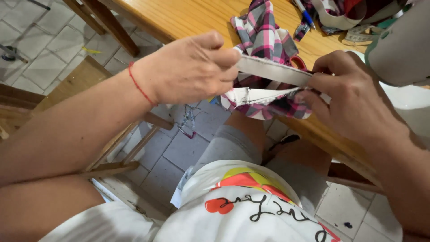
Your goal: Trimming loose threads from plaid pants using scissors and inspecting the garment for quality control.
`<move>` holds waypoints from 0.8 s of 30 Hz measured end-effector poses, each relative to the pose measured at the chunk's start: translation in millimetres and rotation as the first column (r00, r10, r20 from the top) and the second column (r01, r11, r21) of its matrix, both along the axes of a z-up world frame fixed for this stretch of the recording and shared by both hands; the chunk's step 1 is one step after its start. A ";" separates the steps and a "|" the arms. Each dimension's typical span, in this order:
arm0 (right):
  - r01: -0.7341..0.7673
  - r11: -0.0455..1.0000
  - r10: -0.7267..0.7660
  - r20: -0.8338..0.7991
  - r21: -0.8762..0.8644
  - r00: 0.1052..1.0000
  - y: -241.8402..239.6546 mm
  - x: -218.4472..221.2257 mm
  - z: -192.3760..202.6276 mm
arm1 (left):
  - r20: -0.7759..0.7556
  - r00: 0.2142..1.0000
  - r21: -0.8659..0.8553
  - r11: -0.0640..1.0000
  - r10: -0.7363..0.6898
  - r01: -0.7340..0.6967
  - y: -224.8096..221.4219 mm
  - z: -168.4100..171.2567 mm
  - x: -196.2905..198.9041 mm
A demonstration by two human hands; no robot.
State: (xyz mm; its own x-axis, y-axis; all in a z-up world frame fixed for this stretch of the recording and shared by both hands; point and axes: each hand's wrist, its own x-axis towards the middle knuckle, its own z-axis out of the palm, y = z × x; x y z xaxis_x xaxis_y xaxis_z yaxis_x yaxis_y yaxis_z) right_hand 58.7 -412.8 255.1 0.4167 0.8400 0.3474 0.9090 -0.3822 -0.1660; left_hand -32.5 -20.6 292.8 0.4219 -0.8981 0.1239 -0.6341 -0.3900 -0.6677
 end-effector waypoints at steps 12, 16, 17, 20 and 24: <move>0.023 0.999 -0.016 -0.197 0.033 0.980 -1.2 -5.8 -7.4 | -0.134 0.979 -0.366 0.926 -0.151 0.092 -2.2 -9.8 27.1; 0.135 0.991 -0.125 -0.371 0.000 0.920 -3.9 2.4 -5.7 | -0.127 0.966 -0.418 0.895 -0.227 0.155 -10.5 -0.9 15.7; 0.130 0.991 -0.124 -0.404 -0.012 0.906 -3.2 3.6 -7.9 | -0.172 0.955 -0.450 0.882 -0.240 0.141 -14.1 -1.6 12.4; 0.087 0.996 -0.083 -0.423 -0.009 0.902 -7.4 5.3 -14.6 | -0.282 0.921 -0.494 0.864 -0.267 0.099 -16.7 -3.4 5.9; 0.208 0.977 -0.209 -0.377 -0.045 0.902 -11.8 -8.1 -5.8 | -0.575 0.776 -0.537 0.835 -0.259 -0.120 -5.3 -5.8 -3.8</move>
